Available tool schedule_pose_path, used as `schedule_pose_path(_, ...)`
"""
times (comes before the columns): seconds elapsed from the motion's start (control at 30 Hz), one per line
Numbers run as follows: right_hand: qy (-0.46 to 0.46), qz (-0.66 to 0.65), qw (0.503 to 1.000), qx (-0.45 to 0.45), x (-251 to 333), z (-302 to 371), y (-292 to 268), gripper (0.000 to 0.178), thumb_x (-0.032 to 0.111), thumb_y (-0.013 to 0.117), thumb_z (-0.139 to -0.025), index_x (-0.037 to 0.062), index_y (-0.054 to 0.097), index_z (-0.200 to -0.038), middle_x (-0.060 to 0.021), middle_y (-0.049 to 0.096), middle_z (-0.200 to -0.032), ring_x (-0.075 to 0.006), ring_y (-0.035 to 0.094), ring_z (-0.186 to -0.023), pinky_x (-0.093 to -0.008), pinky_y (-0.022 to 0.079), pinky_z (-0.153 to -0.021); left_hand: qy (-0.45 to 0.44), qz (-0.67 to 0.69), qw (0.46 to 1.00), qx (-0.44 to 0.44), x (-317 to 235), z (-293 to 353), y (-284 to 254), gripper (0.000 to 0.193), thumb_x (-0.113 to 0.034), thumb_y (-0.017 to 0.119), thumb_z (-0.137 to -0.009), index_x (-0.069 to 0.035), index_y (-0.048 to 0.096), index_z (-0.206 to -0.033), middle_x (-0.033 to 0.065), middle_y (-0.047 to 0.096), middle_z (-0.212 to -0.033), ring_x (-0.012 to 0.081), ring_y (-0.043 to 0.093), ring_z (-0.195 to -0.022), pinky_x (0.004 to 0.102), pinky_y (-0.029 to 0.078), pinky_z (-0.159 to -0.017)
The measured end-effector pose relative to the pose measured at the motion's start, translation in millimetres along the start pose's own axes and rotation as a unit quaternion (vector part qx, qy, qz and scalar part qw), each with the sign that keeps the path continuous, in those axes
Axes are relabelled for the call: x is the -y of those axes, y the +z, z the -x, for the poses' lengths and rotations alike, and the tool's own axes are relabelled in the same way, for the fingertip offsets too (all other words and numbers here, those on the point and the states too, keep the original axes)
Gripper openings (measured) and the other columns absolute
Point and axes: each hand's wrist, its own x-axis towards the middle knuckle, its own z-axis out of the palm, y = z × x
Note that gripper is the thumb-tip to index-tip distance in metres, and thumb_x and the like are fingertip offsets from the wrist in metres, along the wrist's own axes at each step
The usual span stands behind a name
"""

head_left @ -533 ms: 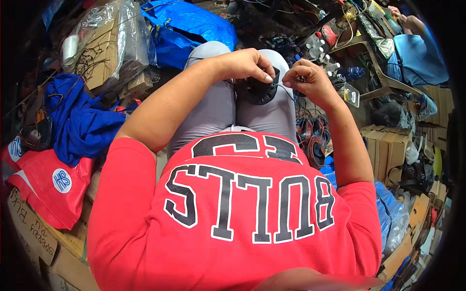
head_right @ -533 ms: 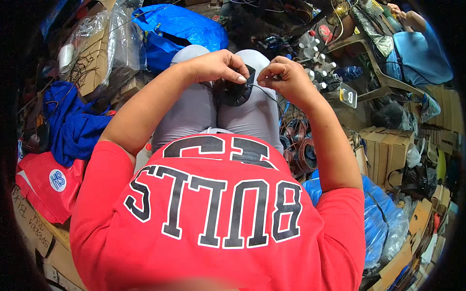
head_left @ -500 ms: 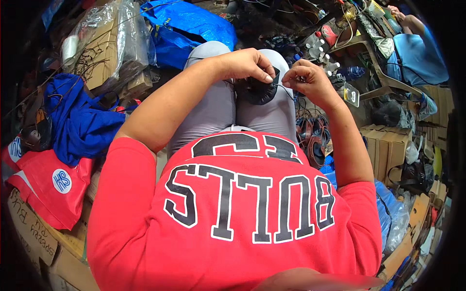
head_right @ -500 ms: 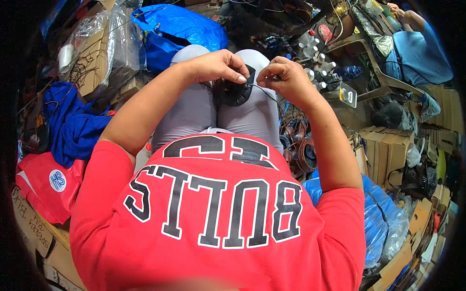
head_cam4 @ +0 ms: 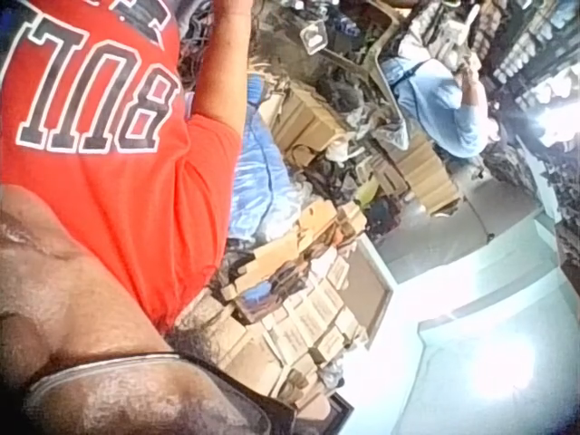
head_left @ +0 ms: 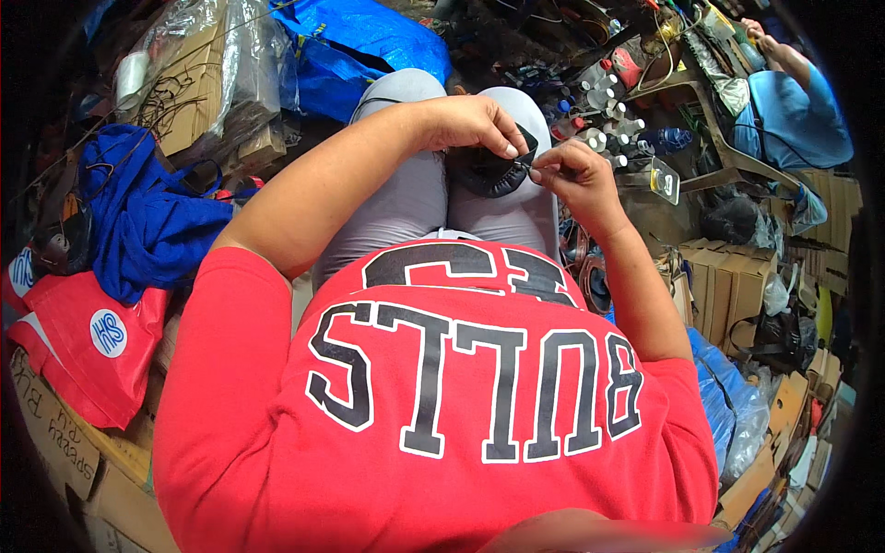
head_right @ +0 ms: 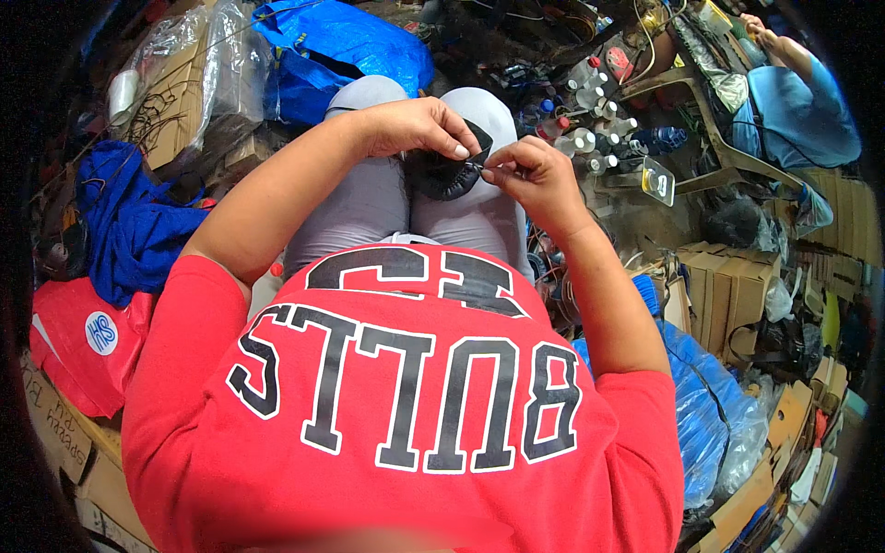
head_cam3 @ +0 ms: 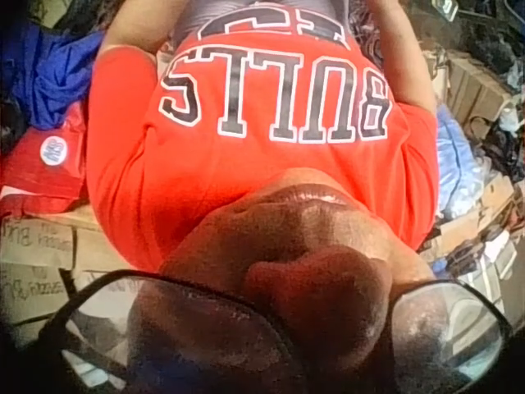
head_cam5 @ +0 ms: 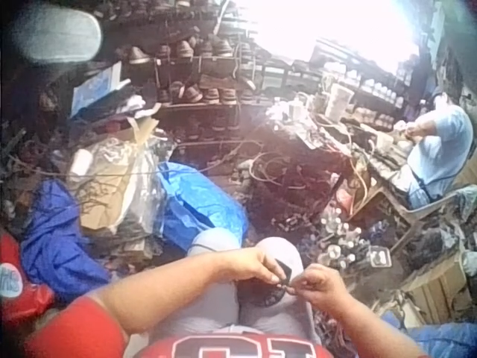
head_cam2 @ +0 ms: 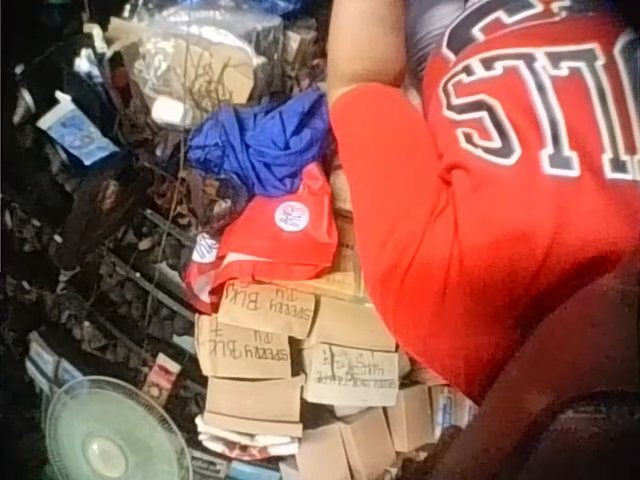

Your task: Hand-stitching or lacing a leather shoe component using a needle and thread.

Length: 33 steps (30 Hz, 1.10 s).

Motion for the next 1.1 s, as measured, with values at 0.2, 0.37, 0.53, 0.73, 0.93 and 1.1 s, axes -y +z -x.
schedule_pose_path(0.2,0.007,0.037,0.999,-0.028,12.2,12.5,4.8,0.013,0.007,0.074,-0.073,0.0072,0.069,-0.085,-0.0034,0.057,-0.074,-0.0123,0.056,-0.064,-0.0254,0.045,-0.058,-0.029,0.019,0.998,0.046,4.6,-0.3,-3.1,0.036,-0.011,0.066,-0.075,-0.002,0.065,-0.109,0.0047,0.067,-0.095,0.0109,0.058,-0.087,0.0229,0.043,-0.082)
schedule_pose_path(0.37,-0.015,0.077,0.997,-0.027,23.7,13.8,3.3,0.011,0.007,0.071,-0.074,0.0083,0.068,-0.085,-0.0073,0.058,-0.075,-0.0203,0.06,-0.063,-0.0302,0.048,-0.058,-0.031,0.015,0.998,0.056,6.3,-2.1,-1.6,0.036,-0.009,0.062,-0.076,-0.002,0.065,-0.111,0.0043,0.066,-0.099,0.0104,0.057,-0.089,0.0219,0.042,-0.082)
schedule_pose_path(0.53,-0.083,0.323,0.94,0.075,44.4,3.7,-1.6,0.008,0.006,0.059,-0.078,0.0078,0.066,-0.08,-0.0118,0.057,-0.077,-0.0314,0.06,-0.072,-0.0402,0.049,-0.065,-0.028,0.016,0.996,0.08,5.7,-1.7,0.7,0.037,-0.008,0.062,-0.076,-0.003,0.063,-0.113,0.0036,0.065,-0.103,0.0096,0.056,-0.092,0.0218,0.041,-0.084)
schedule_pose_path(0.73,-0.11,0.374,0.908,0.155,47.7,-22.6,-4.6,0.013,0.0,0.06,-0.072,0.0067,0.068,-0.08,-0.0125,0.055,-0.077,-0.031,0.06,-0.075,-0.0391,0.048,-0.066,0.042,-0.092,0.986,0.132,2.4,-2.3,-1.5,0.039,-0.004,0.06,-0.078,0.0,0.059,-0.117,0.0021,0.063,-0.099,0.0099,0.055,-0.09,0.0237,0.042,-0.085)
schedule_pose_path(0.93,-0.019,0.187,0.95,0.249,24.3,-37.6,-8.8,0.013,0.002,0.067,-0.071,0.005,0.069,-0.083,-0.0113,0.059,-0.081,-0.0272,0.06,-0.078,-0.0348,0.048,-0.068,0.103,-0.039,0.993,0.035,4.5,-9.8,-2.7,0.048,0.002,0.066,-0.073,-0.004,0.053,-0.119,0.0019,0.057,-0.083,0.0103,0.053,-0.08,0.0249,0.043,-0.079)
schedule_pose_path(1.1,0.018,0.062,0.971,0.229,13.0,-33.0,-14.6,0.018,0.007,0.07,-0.071,0.008,0.07,-0.089,-0.0111,0.065,-0.081,-0.0202,0.063,-0.075,-0.0305,0.049,-0.07,0.126,-0.021,0.992,0.006,16.1,-10.7,-7.2,0.041,0.002,0.07,-0.071,-0.005,0.053,-0.108,0.003,0.06,-0.081,0.0099,0.056,-0.078,0.0232,0.044,-0.075)
